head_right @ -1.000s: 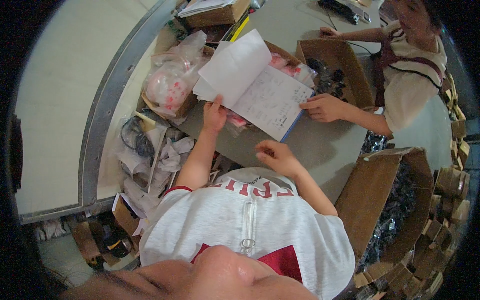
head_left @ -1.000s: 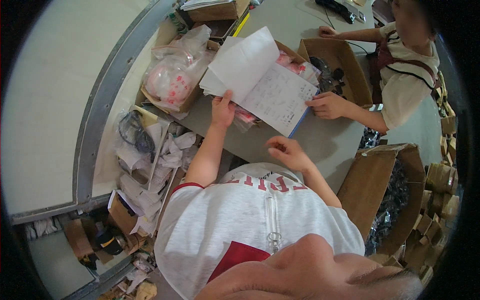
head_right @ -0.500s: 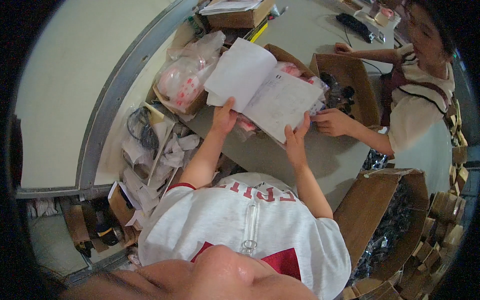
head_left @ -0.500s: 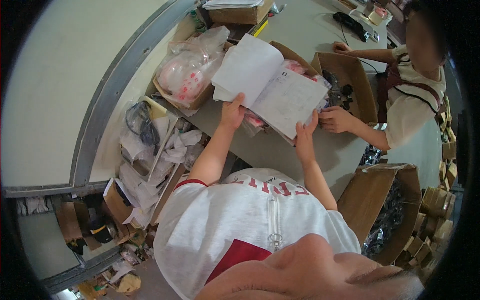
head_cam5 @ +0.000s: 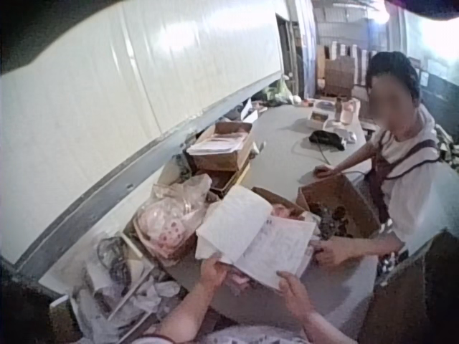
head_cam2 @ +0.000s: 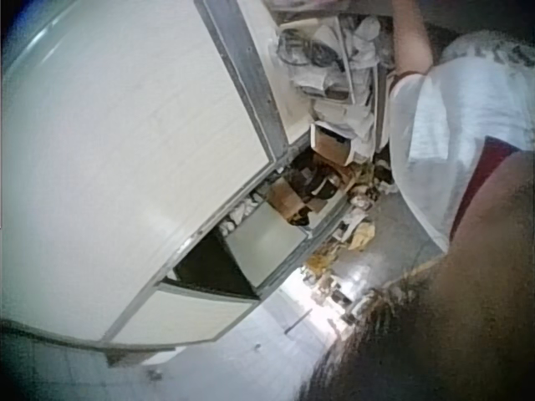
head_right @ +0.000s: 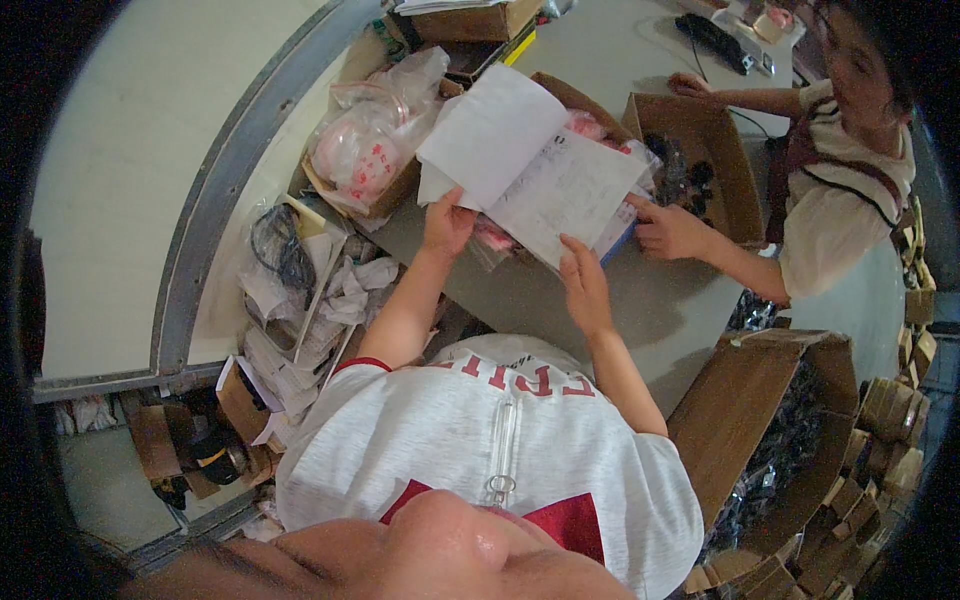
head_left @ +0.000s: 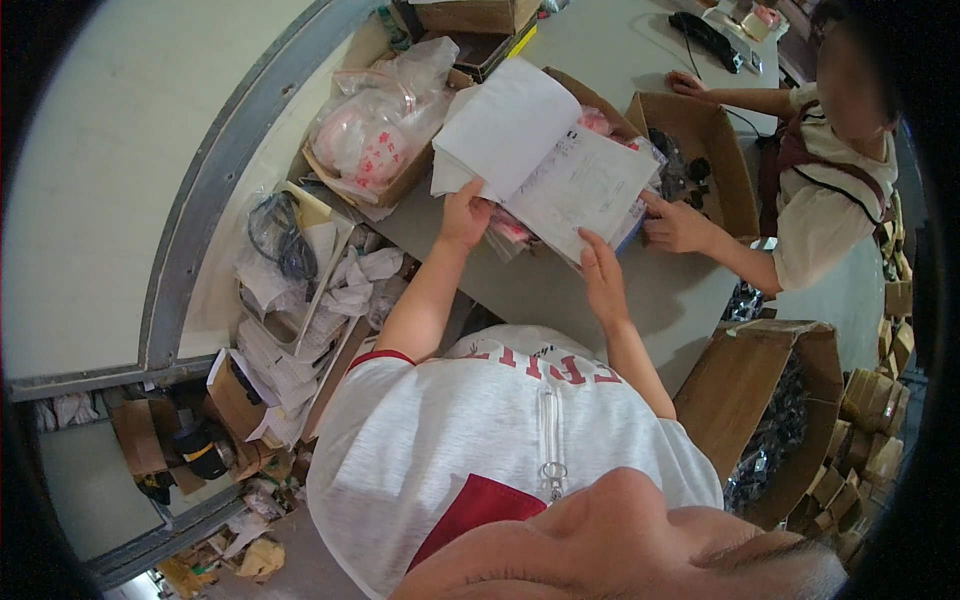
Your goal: The person picks up a manual by hand, flips through the pages, and points at diagrams.
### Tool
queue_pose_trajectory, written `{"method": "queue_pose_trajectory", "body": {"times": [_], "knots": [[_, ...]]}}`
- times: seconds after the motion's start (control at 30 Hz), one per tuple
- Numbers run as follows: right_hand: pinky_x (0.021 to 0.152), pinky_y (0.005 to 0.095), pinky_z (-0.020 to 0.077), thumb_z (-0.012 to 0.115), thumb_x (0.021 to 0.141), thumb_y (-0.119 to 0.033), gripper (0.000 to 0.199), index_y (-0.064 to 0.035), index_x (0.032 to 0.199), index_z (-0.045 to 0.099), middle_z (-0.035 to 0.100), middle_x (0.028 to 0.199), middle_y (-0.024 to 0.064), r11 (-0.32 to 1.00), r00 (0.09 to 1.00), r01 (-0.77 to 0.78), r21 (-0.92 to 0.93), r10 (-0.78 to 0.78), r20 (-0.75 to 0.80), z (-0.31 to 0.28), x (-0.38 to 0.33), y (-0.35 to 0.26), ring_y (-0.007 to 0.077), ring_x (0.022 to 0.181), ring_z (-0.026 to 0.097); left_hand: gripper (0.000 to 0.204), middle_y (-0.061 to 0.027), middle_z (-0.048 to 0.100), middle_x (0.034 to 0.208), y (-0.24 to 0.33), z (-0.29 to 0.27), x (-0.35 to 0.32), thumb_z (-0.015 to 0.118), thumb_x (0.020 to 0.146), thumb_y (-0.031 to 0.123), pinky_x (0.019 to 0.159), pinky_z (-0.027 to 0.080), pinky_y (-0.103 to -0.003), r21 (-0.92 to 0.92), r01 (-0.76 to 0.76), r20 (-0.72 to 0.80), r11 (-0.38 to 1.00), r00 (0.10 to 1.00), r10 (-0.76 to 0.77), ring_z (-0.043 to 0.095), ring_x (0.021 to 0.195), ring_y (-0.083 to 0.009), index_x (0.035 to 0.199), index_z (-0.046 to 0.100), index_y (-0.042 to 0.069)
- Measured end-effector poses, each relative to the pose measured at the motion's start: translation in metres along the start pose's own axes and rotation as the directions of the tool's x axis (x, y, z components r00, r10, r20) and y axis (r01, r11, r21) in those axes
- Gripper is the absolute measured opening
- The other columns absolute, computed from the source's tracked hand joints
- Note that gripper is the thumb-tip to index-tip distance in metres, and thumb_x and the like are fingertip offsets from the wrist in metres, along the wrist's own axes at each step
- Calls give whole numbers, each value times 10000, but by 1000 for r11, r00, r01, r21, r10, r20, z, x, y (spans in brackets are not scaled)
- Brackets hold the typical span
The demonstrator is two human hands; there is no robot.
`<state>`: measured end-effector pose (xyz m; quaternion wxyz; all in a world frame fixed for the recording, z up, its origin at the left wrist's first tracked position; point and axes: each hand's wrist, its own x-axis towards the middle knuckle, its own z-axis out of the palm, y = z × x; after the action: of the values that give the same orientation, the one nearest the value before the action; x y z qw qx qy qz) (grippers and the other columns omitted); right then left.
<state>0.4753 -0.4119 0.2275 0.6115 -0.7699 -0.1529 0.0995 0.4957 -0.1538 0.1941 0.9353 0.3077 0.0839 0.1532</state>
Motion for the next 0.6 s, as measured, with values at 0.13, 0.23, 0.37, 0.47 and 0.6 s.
{"method": "queue_pose_trajectory", "body": {"times": [0.13, 0.23, 0.37, 0.47, 0.6], "knots": [[967, 365, 366, 457, 943, -305, 442, -82, 1322, 417, 486, 1248, 209, 957, 988, 154, -248, -147, 46, 1, -1, -17, 357, 1170, 467, 453, -105, 517, 1239, 1, -18, 4, 526, 824, 46, 983, 405, -418, -92, 79, 0, 993, 997, -79, 511, 1133, -260, 1264, 422, 21], [1031, 402, 311, 466, 932, -326, 503, -108, 1371, 350, 412, 1336, 250, 966, 986, 22, -256, 21, 164, 4, -3, -28, 416, 1297, 318, 454, -105, 529, 1224, 3, -6, 1, 527, 815, 31, 971, 416, -428, -82, 71, -13, 994, 997, -73, 515, 1128, -263, 1258, 430, 18], [1032, 427, 313, 494, 915, -324, 535, -125, 1385, 336, 400, 1360, 215, 913, 978, 99, -396, -16, 207, 10, -1, -38, 422, 1242, 360, 438, -98, 529, 1227, 7, 3, -1, 531, 845, 0, 970, 416, -437, 27, 20, 41, 999, 999, -21, 507, 1141, -265, 1270, 429, 28], [1035, 436, 313, 506, 906, -350, 570, -123, 1394, 317, 364, 1385, 227, 890, 968, 166, -424, -66, 241, 11, 2, -41, 434, 1307, 274, 434, -87, 511, 1255, 8, 14, -2, 569, 870, 39, 978, 411, -425, 88, 27, 83, 996, 996, -35, 490, 1165, -254, 1280, 426, 43], [1036, 438, 315, 544, 886, -336, 602, -127, 1398, 304, 370, 1387, 210, 871, 963, 214, -443, -113, 243, 11, 4, -39, 426, 1310, 276, 470, -75, 486, 1289, 5, 15, 1, 613, 870, 111, 992, 395, -420, 144, -8, 140, 989, 990, -13, 468, 1188, -242, 1293, 417, 54]]}}
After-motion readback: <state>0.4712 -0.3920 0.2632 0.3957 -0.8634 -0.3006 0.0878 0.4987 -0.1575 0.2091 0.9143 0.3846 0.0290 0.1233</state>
